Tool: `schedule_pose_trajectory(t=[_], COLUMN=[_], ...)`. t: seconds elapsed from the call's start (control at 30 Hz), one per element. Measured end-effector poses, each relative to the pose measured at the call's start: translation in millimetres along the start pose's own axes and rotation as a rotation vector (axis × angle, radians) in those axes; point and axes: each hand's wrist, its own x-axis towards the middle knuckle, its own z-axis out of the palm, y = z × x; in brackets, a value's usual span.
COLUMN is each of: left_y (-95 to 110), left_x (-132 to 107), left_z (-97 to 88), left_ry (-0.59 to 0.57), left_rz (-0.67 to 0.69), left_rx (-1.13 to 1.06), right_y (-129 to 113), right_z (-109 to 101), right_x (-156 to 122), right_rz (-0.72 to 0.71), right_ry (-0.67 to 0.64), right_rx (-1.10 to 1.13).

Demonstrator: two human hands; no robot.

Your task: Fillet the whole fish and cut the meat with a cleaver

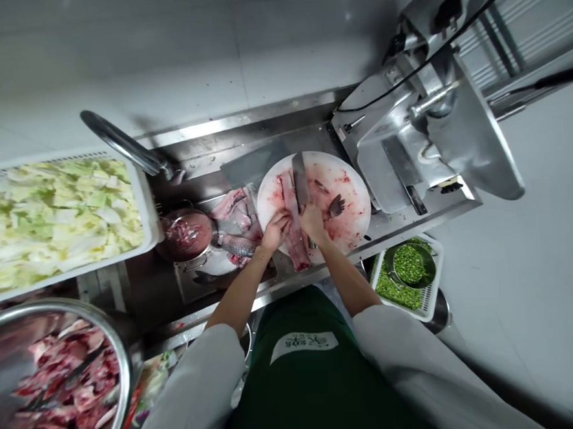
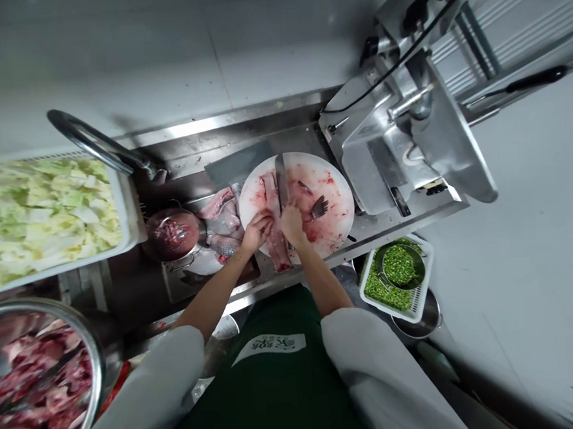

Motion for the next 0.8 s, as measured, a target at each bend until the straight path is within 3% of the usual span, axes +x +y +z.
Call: schedule_pose_trajectory(t=[0.1,0.27,0.37,0.43,0.5,0.67,0.73,0.8], left_y=[4,9,19,31,46,66,67,68], left_x=[5,10,9,13,26,94,112,115], left_z=[-1.7,-8.5,-3.7,13.0,41.6,124.6,143.1,149.5], left_ry=[-0.028,-0.087,-0.098,-0.122,-0.132,-0.017,-0.087,-0.223], left_rz=[-0.038,-0.075,-0.088,-0.109,-0.166,-0.402,-0.339,-0.199], left_rx=[0.002,0.039,0.101,0.112,0.097,0.126,0.078,-0.001], right_y=[17,67,97,119,144,206,224,237], right_z=[-7,-59,-87,-101,-113,-128,-130,-132], right_x=[13,44,46,35,17,-48,-74,-95], right_rz=[0.03,0.086,0.049,0.056,0.145,0.323,0.36,0.401], right_ry=[-0.018,0.055,0.107,0.162,0.184,0.195,0.21,0.23], right_rx=[0.069,0.172,0.332,0.431,0.533,0.714,0.762,0.801])
